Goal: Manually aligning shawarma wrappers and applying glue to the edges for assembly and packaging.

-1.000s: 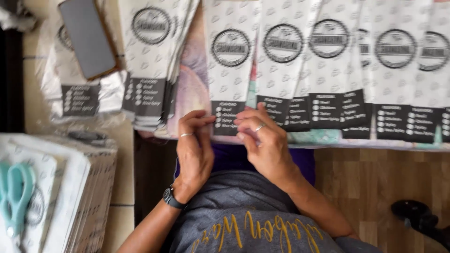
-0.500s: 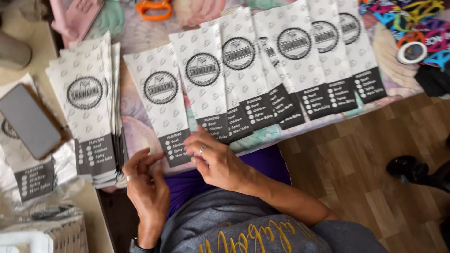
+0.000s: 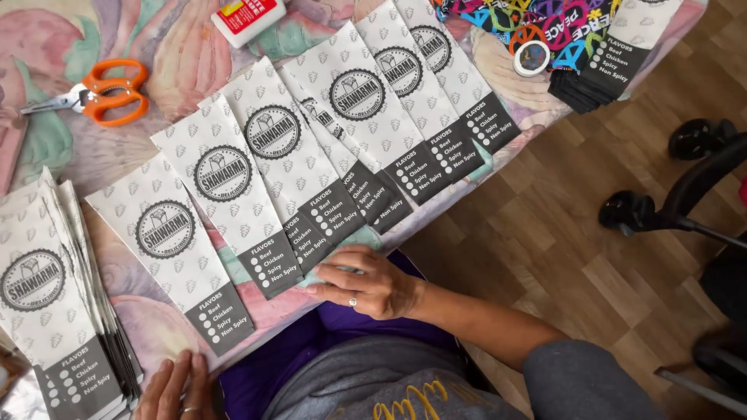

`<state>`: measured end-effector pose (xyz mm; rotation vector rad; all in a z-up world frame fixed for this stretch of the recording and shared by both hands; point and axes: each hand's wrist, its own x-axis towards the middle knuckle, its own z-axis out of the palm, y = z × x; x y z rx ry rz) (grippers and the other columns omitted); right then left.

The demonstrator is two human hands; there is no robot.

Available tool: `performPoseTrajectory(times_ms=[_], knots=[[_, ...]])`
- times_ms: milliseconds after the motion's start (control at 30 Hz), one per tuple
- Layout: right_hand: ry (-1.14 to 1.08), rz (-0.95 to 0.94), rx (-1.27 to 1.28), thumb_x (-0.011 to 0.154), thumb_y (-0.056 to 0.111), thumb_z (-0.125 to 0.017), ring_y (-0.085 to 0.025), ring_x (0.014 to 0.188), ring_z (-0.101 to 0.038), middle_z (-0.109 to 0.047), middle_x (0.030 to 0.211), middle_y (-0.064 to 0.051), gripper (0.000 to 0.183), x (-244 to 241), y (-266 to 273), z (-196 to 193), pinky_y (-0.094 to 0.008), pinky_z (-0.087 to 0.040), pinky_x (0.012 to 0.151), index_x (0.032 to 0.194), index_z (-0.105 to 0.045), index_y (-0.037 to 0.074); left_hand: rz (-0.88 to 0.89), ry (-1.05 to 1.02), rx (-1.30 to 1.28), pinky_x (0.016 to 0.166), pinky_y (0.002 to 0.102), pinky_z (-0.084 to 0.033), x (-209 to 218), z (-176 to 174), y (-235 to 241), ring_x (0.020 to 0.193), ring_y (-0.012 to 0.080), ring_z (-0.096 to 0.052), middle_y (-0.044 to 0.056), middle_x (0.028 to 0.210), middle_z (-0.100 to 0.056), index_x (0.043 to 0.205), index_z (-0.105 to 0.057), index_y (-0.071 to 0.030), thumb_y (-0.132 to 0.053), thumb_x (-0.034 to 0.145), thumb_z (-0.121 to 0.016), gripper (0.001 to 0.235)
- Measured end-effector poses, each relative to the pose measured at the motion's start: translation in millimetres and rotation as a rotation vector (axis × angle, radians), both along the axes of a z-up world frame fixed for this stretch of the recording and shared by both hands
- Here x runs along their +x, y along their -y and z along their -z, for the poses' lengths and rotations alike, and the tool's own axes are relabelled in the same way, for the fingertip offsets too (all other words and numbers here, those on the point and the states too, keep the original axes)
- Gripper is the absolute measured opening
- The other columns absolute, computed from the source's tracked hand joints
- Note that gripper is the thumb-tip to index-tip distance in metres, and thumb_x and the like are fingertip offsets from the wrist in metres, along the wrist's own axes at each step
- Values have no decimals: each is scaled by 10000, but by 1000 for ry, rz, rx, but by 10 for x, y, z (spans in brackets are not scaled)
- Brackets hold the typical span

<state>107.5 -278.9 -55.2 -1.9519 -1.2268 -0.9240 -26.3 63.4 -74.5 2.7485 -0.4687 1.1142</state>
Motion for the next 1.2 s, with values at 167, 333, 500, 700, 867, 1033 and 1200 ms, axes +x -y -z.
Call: performPoseTrajectory(times_ms=[167, 333, 500, 700, 867, 1033, 1200], knots=[[-30, 68, 42, 1053, 72, -663, -291, 1126, -561, -584, 1290, -113, 202, 25, 202, 24, -433, -620, 928, 1241, -739, 66, 146, -162, -27, 1066, 507, -574, -136, 400, -546, 1225, 444, -701, 221, 1349, -687, 1254, -676, -42, -15, 977, -776, 295], [14, 159, 69, 975, 98, -796, -253, 1087, -567, -603, 1248, -69, 194, 80, 403, 16, -409, -581, 918, 1167, -783, 124, 166, -416, -6, 1089, 494, -575, -326, 922, -1245, 1307, 434, -665, 136, 1416, -647, 1224, -677, -59, -62, 868, -748, 364], [-36, 242, 50, 961, 130, -822, -242, 1096, -564, -615, 1222, -19, 227, 56, 471, -20, -446, -531, 965, 1171, -779, 204, 169, -239, -62, 1026, 343, -528, -32, 289, -655, 1150, 237, -703, 65, 1276, -711, 1161, -743, -104, -40, 1052, -571, 214], [8, 248, 49, 922, 175, -808, -210, 984, -621, -723, 1010, 42, 68, 100, 422, -148, -423, -440, 977, 911, -829, 239, 44, -196, -276, 820, 364, -539, 156, -818, 126, 800, 284, -648, 141, 923, -713, 900, -745, 52, 51, 939, -754, 40], [-19, 257, 39, 900, 148, -838, -222, 982, -650, -761, 1009, 57, 62, 73, 430, -197, -429, -380, 1025, 927, -822, 201, 99, -325, -249, 879, 388, -542, 78, -857, 40, 887, 282, -660, 138, 1026, -694, 1034, -709, 32, -7, 953, -687, 93], [-36, 232, -8, 946, 77, -776, -243, 1014, -631, -766, 1029, 52, 126, 33, 467, -214, -442, -343, 1042, 941, -832, 190, 84, -316, -289, 792, 391, -524, 89, -1027, 73, 826, 293, -626, 143, 938, -662, 929, -651, 23, -10, 939, -714, 72], [-67, 244, -27, 914, 73, -828, -267, 990, -647, -778, 971, 60, 129, 33, 582, -296, -496, -401, 1071, 901, -813, 201, 112, -226, -298, 625, 414, -588, 146, -1128, 75, 694, 374, -657, 167, 797, -666, 847, -668, 58, 47, 946, -662, 101]])
